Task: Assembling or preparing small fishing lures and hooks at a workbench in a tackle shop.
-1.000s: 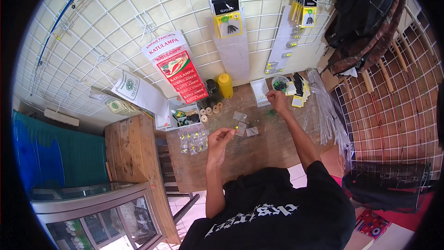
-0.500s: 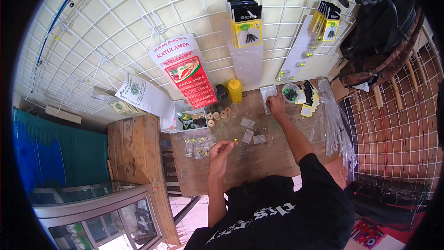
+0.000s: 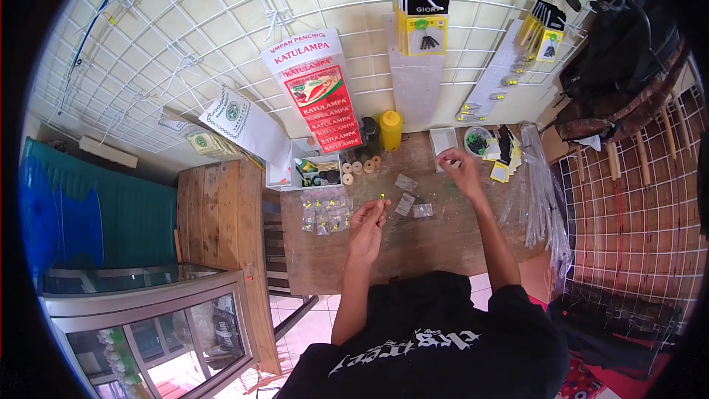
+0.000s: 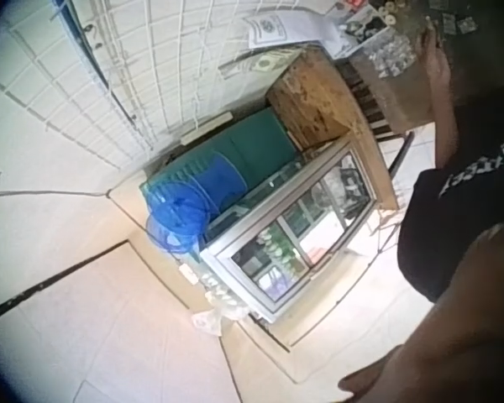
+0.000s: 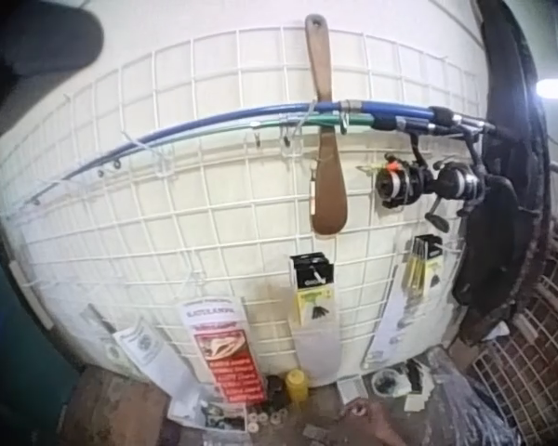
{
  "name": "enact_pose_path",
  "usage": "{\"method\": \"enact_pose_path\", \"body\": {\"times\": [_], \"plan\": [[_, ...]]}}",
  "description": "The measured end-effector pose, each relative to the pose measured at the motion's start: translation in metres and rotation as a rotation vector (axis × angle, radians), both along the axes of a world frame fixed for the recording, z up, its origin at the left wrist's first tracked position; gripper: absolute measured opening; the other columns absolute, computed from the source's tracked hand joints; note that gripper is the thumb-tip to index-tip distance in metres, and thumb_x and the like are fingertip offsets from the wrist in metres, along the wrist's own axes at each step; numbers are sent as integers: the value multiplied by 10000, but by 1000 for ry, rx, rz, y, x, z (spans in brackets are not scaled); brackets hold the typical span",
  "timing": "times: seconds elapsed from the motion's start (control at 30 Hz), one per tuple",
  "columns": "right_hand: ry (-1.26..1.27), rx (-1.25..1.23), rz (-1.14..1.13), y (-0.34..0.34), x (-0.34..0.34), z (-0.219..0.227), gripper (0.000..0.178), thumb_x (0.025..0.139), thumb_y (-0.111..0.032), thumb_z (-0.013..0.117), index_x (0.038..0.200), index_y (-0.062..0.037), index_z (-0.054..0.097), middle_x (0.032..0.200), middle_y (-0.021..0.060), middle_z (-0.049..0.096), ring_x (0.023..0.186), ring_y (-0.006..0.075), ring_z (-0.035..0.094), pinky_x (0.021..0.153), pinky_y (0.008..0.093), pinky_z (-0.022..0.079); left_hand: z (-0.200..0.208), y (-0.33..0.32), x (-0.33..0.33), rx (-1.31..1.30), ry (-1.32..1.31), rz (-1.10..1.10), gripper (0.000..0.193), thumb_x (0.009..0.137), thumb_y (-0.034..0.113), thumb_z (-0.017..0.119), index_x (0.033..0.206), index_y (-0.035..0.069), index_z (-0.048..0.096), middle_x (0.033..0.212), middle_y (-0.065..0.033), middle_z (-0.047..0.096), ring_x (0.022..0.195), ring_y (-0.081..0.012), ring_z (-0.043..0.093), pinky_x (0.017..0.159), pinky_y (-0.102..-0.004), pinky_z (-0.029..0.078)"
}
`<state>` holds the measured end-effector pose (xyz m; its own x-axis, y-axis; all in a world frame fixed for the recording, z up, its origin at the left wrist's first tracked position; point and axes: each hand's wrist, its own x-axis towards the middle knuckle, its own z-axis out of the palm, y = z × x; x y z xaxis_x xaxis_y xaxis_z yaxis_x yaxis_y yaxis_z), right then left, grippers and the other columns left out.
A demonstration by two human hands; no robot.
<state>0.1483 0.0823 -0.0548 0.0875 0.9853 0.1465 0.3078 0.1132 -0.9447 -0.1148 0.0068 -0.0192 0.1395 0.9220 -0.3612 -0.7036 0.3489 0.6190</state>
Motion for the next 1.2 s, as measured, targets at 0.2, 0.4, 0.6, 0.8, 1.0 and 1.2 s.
{"method": "enact_pose_path", "body": {"times": [0.2,0.4,0.6,0.8,1.0,1.2], "plan": [[502,-186,169,-68,-60,79,119,797,-78,733,910,-45,716,946,14,644,841,77,562,710,235,417,2,-4,14,77,-58,-39,93,879,81,663,950,22,668,1007,-101,671,739,-78,505,661,-211,390],[623,-181,148,-93,-86,82,111,799,-52,728,906,-21,716,902,-1,583,786,71,490,687,229,391,12,-11,23,111,-87,-102,51,890,73,645,929,53,670,904,-36,650,747,-96,517,675,-229,404],[651,-153,63,-103,-93,88,106,806,-59,726,909,-37,724,833,-17,574,740,58,459,670,221,370,24,-20,26,129,-52,-162,86,868,93,677,915,21,668,815,-5,609,737,-86,500,659,-228,388],[680,-166,37,-112,-94,97,122,831,-59,702,944,-14,701,827,-2,630,734,52,530,698,222,432,24,-24,24,180,-43,-226,78,869,61,666,928,10,659,801,-11,613,727,-95,514,672,-239,410],[711,-174,40,-117,-92,98,123,846,-69,686,954,-10,682,845,11,647,771,59,567,744,230,465,34,-24,24,233,57,-285,130,862,88,684,960,3,671,890,-17,659,818,-77,575,748,-220,428],[735,-165,71,-121,-89,100,105,861,-92,673,927,-12,658,847,16,643,781,75,574,756,248,472,41,-22,18,271,101,-390,145,869,90,673,982,-1,665,944,-53,671,911,-101,607,833,-232,448]]}}
